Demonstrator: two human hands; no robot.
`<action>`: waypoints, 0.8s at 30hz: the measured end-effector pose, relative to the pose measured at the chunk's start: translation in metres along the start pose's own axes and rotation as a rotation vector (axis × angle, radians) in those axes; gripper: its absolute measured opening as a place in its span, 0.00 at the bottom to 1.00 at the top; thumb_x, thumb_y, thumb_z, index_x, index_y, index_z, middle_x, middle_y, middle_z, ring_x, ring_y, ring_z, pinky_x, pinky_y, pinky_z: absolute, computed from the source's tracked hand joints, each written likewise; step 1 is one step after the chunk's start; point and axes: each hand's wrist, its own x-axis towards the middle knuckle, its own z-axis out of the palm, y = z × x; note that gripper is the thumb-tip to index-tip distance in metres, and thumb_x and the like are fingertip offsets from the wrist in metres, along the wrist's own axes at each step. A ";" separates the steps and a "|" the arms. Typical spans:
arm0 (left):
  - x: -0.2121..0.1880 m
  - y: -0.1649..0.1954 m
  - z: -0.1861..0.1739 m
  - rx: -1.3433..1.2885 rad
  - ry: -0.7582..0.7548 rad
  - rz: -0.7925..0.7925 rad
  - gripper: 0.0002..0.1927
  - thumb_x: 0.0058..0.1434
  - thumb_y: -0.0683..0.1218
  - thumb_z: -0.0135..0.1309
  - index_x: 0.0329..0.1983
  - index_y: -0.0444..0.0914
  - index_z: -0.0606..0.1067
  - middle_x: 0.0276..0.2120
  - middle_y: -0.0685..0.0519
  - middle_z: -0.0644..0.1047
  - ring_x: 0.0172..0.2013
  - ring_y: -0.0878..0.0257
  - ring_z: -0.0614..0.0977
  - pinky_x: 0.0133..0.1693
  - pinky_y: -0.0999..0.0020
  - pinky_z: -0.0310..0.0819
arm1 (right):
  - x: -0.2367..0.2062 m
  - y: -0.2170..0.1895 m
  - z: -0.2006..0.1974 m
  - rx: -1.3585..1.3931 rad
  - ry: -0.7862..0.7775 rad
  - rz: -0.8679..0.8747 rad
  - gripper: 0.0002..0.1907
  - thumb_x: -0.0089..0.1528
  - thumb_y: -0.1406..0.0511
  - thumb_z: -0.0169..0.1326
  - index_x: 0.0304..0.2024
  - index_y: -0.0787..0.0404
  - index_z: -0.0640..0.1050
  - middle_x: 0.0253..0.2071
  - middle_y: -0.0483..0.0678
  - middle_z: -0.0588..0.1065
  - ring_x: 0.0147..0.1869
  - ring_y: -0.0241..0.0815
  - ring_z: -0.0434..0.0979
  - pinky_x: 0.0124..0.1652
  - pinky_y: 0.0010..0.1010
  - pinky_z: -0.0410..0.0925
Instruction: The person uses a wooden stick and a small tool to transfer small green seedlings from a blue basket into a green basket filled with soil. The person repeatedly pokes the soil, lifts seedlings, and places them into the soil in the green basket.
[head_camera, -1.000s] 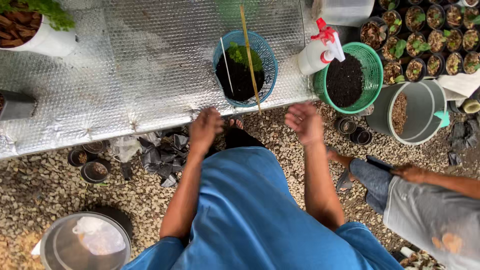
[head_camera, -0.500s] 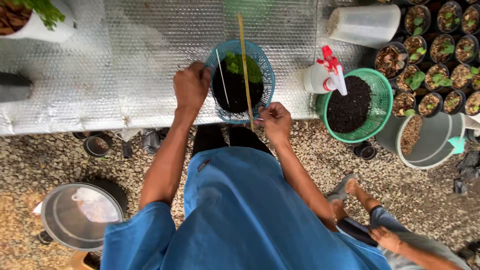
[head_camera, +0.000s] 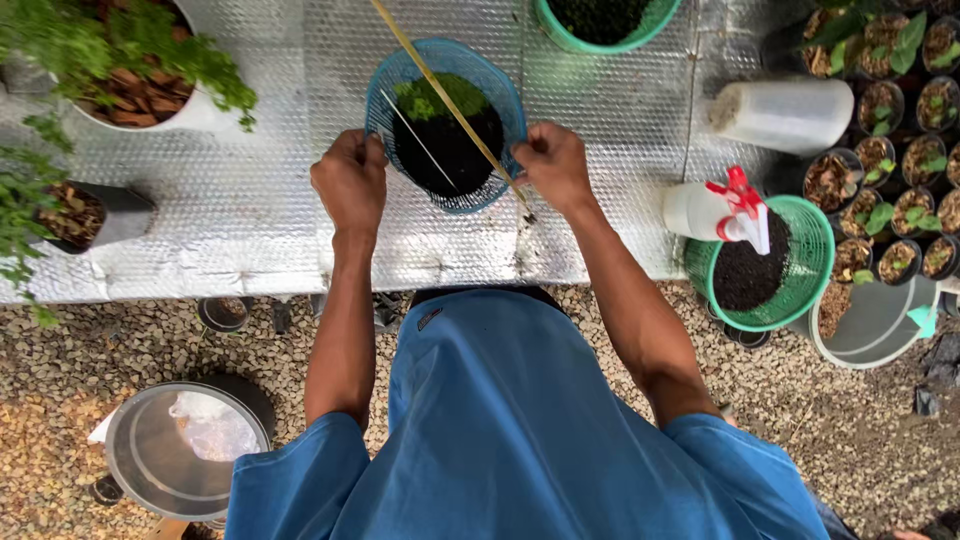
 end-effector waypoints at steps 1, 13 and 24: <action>0.012 -0.004 -0.003 0.011 0.017 -0.021 0.06 0.66 0.42 0.59 0.36 0.34 0.82 0.23 0.50 0.82 0.21 0.63 0.83 0.27 0.66 0.76 | 0.016 -0.011 0.009 -0.014 -0.020 -0.004 0.05 0.63 0.71 0.59 0.34 0.68 0.76 0.30 0.46 0.75 0.31 0.33 0.79 0.29 0.27 0.82; 0.039 -0.040 0.001 -0.064 0.026 -0.185 0.08 0.68 0.44 0.59 0.41 0.32 0.81 0.25 0.48 0.83 0.23 0.65 0.85 0.25 0.69 0.78 | 0.069 -0.040 0.037 -0.003 -0.147 0.098 0.11 0.62 0.65 0.63 0.39 0.69 0.78 0.31 0.51 0.77 0.30 0.39 0.82 0.28 0.31 0.80; -0.083 -0.020 0.001 -0.055 -0.053 -0.163 0.06 0.76 0.38 0.52 0.46 0.33 0.79 0.38 0.47 0.85 0.34 0.64 0.86 0.36 0.70 0.81 | -0.111 0.090 -0.062 0.398 0.146 0.158 0.08 0.68 0.67 0.55 0.38 0.67 0.78 0.28 0.48 0.76 0.26 0.35 0.73 0.28 0.28 0.68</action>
